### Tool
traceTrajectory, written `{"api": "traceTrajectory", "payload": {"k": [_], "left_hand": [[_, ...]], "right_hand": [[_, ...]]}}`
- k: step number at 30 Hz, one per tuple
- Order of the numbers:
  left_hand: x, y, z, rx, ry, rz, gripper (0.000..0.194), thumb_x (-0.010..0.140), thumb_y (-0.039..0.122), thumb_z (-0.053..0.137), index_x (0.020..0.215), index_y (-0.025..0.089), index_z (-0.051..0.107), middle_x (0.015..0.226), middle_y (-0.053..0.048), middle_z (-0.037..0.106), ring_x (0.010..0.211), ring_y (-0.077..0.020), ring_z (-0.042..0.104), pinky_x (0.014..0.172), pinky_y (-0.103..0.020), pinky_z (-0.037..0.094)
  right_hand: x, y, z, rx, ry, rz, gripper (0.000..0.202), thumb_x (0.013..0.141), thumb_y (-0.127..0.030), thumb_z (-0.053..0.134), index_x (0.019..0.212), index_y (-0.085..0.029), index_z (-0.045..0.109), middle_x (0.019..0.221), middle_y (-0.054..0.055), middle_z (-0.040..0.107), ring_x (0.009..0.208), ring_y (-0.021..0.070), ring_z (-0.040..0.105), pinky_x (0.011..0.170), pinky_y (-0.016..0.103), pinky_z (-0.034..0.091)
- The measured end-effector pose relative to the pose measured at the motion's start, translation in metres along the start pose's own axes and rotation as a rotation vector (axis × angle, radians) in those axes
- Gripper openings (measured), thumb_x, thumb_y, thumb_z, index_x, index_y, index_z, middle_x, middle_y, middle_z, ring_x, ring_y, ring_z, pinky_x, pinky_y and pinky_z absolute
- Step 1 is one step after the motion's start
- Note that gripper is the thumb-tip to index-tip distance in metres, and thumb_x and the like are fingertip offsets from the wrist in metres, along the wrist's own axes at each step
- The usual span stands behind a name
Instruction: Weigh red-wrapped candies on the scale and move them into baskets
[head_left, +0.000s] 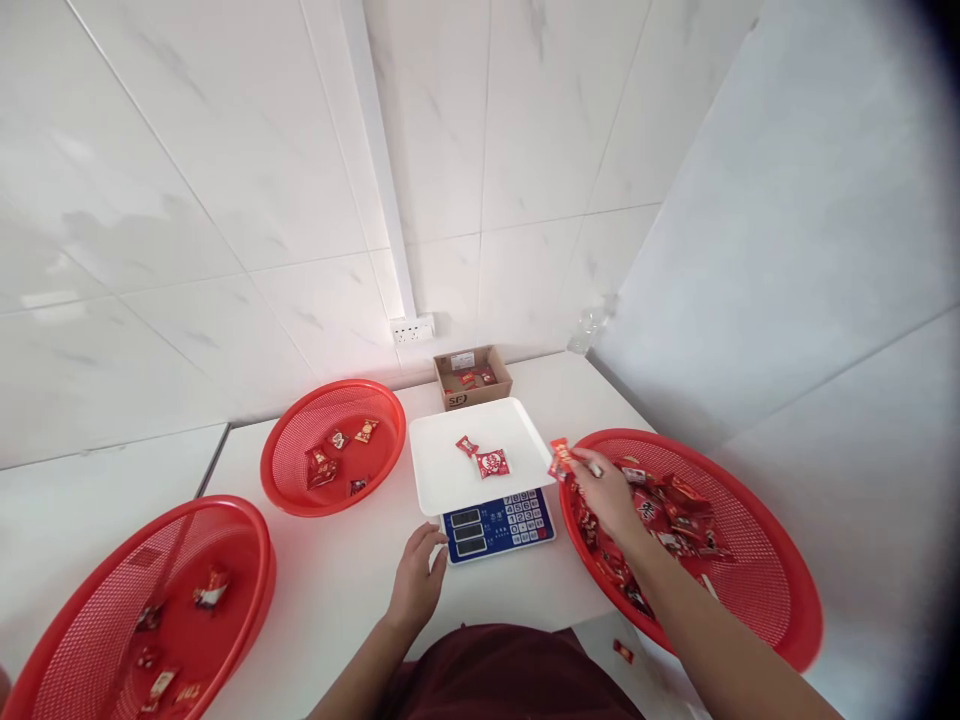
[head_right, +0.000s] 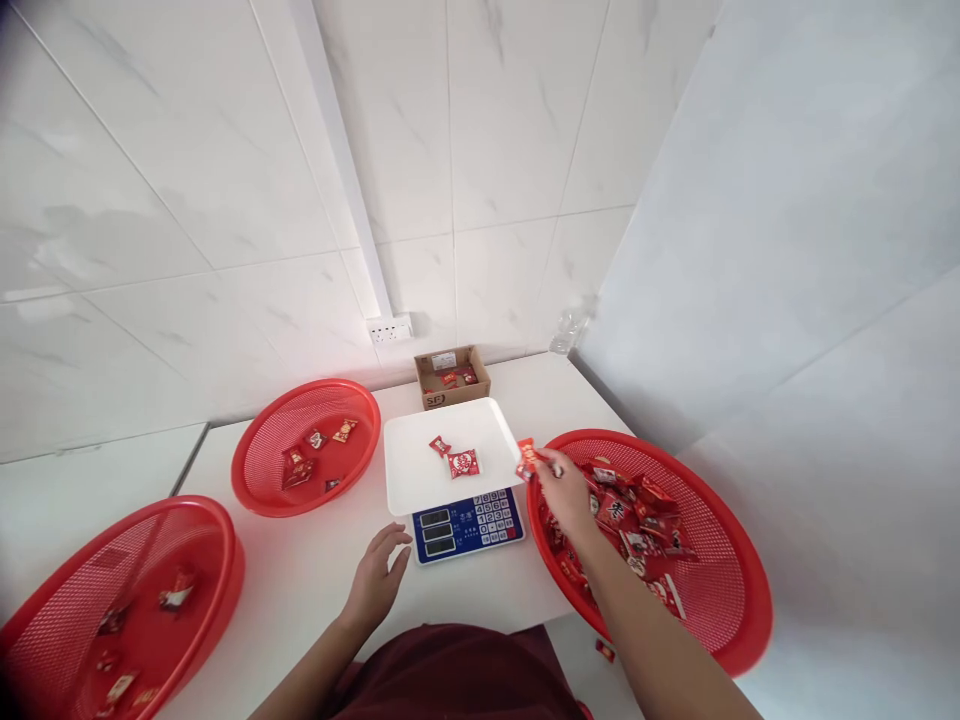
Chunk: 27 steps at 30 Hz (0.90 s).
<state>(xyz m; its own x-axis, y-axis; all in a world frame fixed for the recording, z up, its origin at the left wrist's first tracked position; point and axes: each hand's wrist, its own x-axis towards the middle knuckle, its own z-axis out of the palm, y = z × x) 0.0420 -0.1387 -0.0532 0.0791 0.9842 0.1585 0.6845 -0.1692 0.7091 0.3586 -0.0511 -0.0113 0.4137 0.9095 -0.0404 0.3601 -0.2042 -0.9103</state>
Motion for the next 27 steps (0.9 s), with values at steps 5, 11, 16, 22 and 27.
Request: {"api": "traceTrajectory", "payload": {"k": [5, 11, 16, 22, 27], "left_hand": [[-0.003, 0.002, -0.005, 0.006, 0.009, -0.026, 0.02, 0.084, 0.028, 0.047, 0.09, 0.024, 0.065, 0.109, -0.008, 0.065, 0.107, -0.0221, 0.059, 0.092, -0.043, 0.049], [-0.014, -0.007, -0.012, 0.019, 0.068, -0.079, 0.021, 0.083, 0.028, 0.046, 0.09, 0.023, 0.065, 0.109, -0.009, 0.065, 0.109, -0.0237, 0.059, 0.092, -0.045, 0.05], [-0.017, -0.013, -0.013, 0.018, 0.091, -0.106, 0.02, 0.083, 0.028, 0.046, 0.089, 0.023, 0.065, 0.109, -0.009, 0.066, 0.108, -0.0238, 0.059, 0.091, -0.045, 0.05], [-0.014, -0.014, -0.014, 0.022, 0.088, -0.113, 0.02, 0.084, 0.028, 0.047, 0.09, 0.024, 0.066, 0.109, -0.009, 0.066, 0.109, -0.0239, 0.059, 0.091, -0.045, 0.05], [-0.013, -0.013, -0.014, 0.023, 0.078, -0.118, 0.02, 0.084, 0.028, 0.047, 0.09, 0.023, 0.065, 0.11, -0.009, 0.065, 0.109, -0.0235, 0.059, 0.092, -0.044, 0.05]], "right_hand": [[-0.009, -0.04, 0.069, 0.081, -0.228, 0.03, 0.023, 0.07, -0.037, 0.053, 0.083, -0.021, 0.064, 0.071, 0.002, 0.066, 0.063, 0.0171, 0.059, 0.058, 0.028, 0.045], [-0.013, -0.059, 0.115, 0.141, -0.39, 0.046, 0.008, 0.07, -0.025, 0.051, 0.072, -0.021, 0.058, 0.063, 0.0, 0.066, 0.056, 0.0142, 0.06, 0.053, 0.025, 0.046], [-0.001, -0.055, 0.121, 0.104, -0.386, 0.054, 0.006, 0.069, -0.025, 0.054, 0.072, -0.021, 0.058, 0.064, -0.001, 0.064, 0.055, 0.0137, 0.059, 0.05, 0.025, 0.046], [0.024, -0.039, 0.112, 0.046, -0.294, 0.053, 0.02, 0.071, -0.033, 0.056, 0.085, -0.021, 0.062, 0.068, 0.0, 0.064, 0.061, 0.0145, 0.06, 0.052, 0.024, 0.045], [0.033, -0.023, 0.105, 0.025, -0.252, 0.06, 0.042, 0.07, -0.041, 0.059, 0.106, -0.02, 0.059, 0.071, 0.0, 0.063, 0.057, 0.0139, 0.058, 0.053, 0.025, 0.046]]}}
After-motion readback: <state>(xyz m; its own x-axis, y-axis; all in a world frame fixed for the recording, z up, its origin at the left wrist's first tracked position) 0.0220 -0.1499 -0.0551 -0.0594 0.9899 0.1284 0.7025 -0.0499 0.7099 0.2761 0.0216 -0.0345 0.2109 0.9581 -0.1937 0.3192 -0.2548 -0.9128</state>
